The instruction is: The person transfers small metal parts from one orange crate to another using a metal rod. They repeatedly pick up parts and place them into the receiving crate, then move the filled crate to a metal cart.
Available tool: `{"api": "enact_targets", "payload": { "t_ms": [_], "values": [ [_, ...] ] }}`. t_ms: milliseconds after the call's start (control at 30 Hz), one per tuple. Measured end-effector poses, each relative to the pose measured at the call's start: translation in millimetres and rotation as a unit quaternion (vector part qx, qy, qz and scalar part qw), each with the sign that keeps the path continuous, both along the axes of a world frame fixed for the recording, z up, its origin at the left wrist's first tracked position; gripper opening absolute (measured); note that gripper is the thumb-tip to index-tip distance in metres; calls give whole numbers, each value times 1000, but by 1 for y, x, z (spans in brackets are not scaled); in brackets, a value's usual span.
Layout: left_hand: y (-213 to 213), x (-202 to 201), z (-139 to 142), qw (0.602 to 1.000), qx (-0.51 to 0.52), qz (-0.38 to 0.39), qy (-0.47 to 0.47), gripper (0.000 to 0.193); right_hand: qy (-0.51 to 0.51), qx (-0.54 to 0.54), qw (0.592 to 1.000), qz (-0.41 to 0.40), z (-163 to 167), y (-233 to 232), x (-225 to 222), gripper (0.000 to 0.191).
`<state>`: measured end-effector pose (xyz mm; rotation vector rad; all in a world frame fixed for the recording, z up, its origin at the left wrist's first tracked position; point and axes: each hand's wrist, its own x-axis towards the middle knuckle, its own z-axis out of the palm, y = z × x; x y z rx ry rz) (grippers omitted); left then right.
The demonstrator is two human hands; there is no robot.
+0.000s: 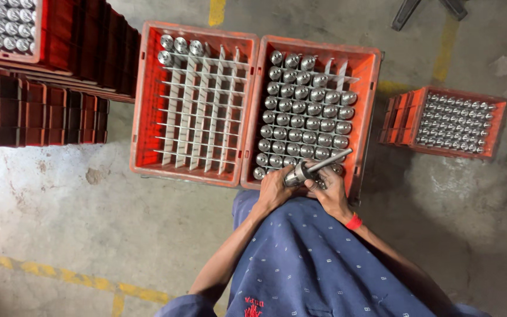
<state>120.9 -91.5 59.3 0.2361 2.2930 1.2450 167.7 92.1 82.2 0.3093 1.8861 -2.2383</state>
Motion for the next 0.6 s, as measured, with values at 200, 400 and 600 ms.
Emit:
{"api": "enact_targets", "payload": {
  "t_ms": [200, 400, 600],
  "values": [
    [15, -6, 14, 996, 47, -75, -34, 47, -8, -34, 999, 31, -32, 41, 6, 52],
    [47, -19, 12, 988, 40, -137, -66, 59, -5, 13, 1000, -13, -64, 83, 18, 45],
    [77, -92, -5, 977, -60, -197, 60, 78, 45, -132, 952, -271, -74, 124, 20, 41]
  ]
}}
